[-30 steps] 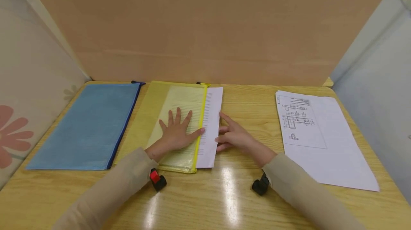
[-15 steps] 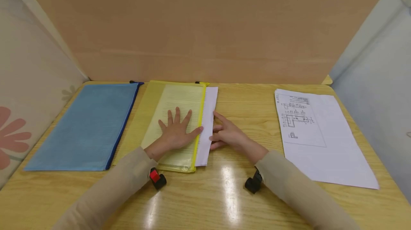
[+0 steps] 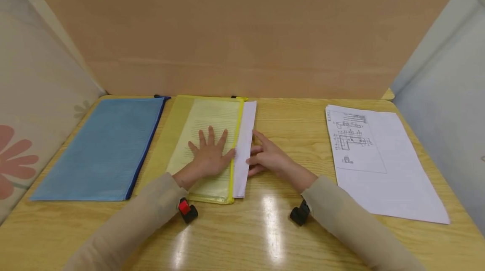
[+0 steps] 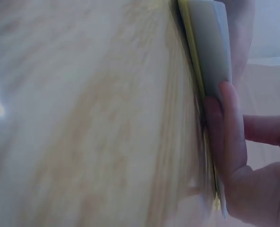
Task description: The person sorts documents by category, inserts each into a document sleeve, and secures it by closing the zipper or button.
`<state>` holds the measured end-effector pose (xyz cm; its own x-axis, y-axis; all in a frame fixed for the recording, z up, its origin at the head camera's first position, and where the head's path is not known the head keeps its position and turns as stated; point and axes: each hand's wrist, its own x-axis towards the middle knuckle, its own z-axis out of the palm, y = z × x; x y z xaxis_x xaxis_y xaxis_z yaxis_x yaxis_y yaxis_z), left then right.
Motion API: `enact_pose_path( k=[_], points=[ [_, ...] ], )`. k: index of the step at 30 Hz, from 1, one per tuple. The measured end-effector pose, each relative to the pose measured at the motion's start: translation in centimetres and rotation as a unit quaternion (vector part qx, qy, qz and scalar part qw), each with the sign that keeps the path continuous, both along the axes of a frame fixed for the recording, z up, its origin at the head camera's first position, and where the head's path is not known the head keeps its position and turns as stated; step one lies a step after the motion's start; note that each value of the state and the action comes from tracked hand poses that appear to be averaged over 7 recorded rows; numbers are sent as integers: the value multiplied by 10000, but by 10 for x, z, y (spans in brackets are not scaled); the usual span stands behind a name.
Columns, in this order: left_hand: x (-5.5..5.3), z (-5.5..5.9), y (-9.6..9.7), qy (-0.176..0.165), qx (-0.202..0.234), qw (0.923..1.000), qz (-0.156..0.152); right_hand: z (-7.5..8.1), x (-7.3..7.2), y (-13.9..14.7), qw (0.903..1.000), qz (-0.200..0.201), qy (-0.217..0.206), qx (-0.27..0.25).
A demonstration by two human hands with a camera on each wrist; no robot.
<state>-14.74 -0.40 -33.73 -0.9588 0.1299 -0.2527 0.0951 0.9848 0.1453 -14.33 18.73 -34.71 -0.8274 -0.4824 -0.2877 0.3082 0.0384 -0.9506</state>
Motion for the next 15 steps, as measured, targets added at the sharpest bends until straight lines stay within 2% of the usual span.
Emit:
enact_pose_path(
  k=[9,13,15],
  points=[
    [8,-2,19,363,-736,9965,-139,-1,-3,1,9999,-33,-48,92],
    [11,-4,26,643,-919,9936,-125,-3,-3,2,10000,-19,-13,85],
    [13,-5,28,738,-866,9935,-83,-3,-3,3,9999,-56,-31,103]
  ],
)
